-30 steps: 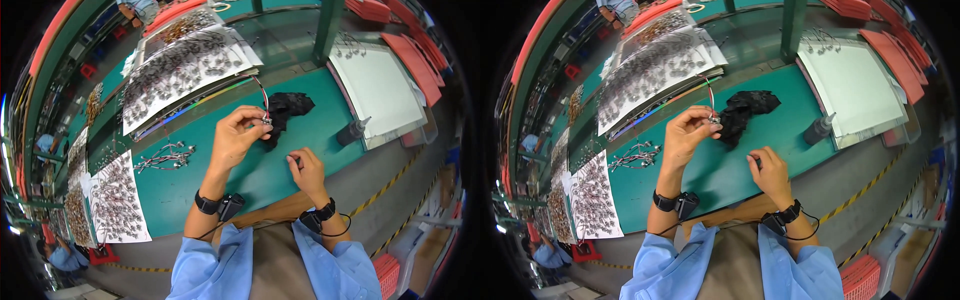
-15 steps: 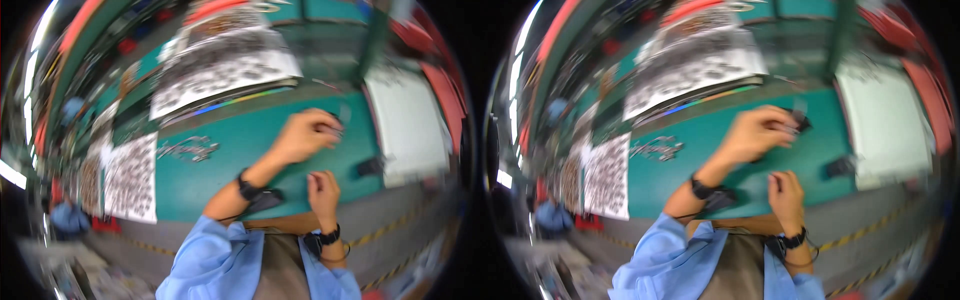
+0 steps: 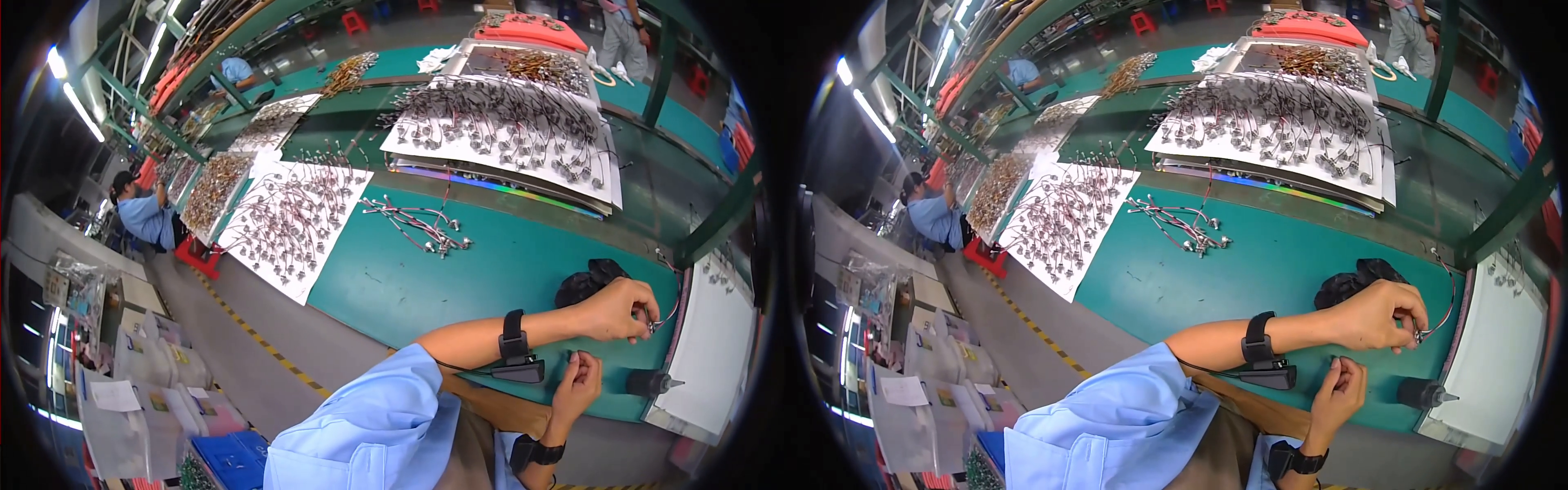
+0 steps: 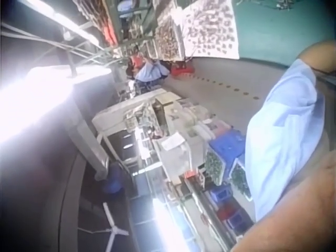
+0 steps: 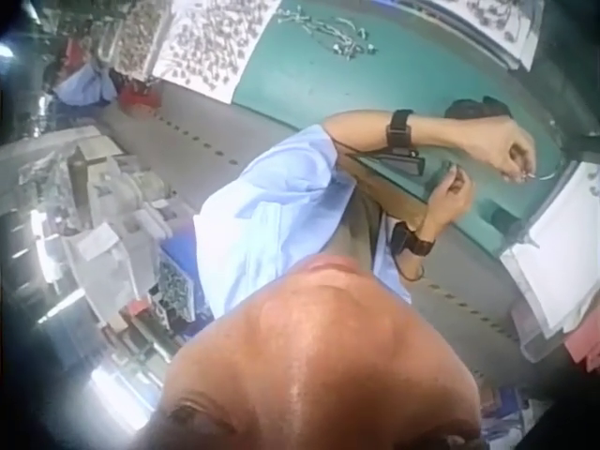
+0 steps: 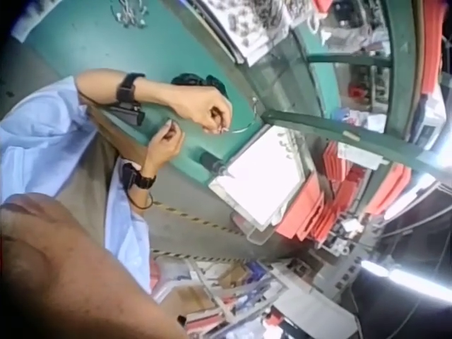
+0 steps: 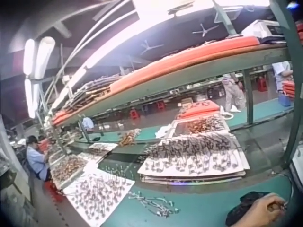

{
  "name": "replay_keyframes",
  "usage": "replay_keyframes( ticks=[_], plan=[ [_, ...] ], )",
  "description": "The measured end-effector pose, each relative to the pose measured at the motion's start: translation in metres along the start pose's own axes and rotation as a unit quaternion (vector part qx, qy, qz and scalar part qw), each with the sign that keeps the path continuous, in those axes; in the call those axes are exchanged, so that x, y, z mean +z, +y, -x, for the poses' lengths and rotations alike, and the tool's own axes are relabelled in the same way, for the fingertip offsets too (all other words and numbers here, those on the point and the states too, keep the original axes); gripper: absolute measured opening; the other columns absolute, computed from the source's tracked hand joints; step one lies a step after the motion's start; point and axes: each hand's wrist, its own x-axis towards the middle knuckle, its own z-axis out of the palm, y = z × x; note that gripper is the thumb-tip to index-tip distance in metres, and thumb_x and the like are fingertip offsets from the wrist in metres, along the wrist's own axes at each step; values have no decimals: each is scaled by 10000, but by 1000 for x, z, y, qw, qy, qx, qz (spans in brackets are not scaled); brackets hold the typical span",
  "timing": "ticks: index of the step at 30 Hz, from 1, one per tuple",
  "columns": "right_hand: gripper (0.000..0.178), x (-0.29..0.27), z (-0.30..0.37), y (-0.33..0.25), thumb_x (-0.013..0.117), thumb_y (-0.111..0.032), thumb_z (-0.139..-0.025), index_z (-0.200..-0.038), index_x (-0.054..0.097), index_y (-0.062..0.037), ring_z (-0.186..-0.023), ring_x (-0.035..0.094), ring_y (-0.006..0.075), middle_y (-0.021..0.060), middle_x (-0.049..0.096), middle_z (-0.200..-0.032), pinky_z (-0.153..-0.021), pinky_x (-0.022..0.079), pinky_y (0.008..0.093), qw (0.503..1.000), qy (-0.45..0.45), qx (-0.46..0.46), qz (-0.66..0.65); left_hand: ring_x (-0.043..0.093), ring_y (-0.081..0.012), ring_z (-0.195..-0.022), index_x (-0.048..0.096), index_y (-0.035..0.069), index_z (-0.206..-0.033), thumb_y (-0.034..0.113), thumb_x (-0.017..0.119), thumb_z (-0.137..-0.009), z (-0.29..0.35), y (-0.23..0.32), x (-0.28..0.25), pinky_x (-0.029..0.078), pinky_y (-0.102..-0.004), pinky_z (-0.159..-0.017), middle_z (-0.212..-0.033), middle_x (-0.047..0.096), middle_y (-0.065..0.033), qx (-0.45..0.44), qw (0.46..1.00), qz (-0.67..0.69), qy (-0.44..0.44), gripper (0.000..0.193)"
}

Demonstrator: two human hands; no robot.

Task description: The person wipes the tip of a bottle with a cloth, picks up a wire assembly, and applies liquid to the component. They place the assembly onto a tray and repeat the process with another wire assembly.

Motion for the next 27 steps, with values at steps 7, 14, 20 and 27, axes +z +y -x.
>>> replay_keyframes(
  ticks=[7, 14, 20, 27],
  plan=[
    [52, 1, 2, 2, 553, -10, -818, -841, 540, 34, -520, 398, 143, 85, 483, -742, -478, 343, 259, 999, -11, -15, 27, 635, -182, -641, 569, -86, -773, -88, 610, -654, -17, -2, 4, 505, -241, -558, -836, 515, -132, -1, 999, -40, -7, 126],
    [86, 4, 5, 5, 564, -32, -801, -851, 539, 34, -521, 404, 161, 87, 481, -743, -482, 352, 270, 999, -5, -33, 19, 622, -235, -631, 599, -61, -739, -41, 641, -609, -53, -15, 13, 491, -300, -553, -751, 589, -161, 38, 987, -154, 13, 138],
    [83, -3, 3, 2, 542, -20, -781, -817, 515, 49, -558, 436, 192, 101, 456, -710, -511, 366, 284, 999, 17, 6, 45, 619, -264, -641, 622, -49, -708, -13, 650, -567, -87, -29, 30, 485, -338, -581, -686, 613, -179, 99, 974, -202, 16, 149],
    [93, -10, -12, -6, 628, -48, -756, -806, 559, -10, -548, 521, 231, 108, 538, -721, -486, 420, 297, 1000, 1, -16, -13, 616, -144, -615, 630, -25, -886, 44, 673, -675, -120, -45, 20, 490, -272, -565, -721, 624, -109, 17, 960, -278, -3, 226]
  ],
)
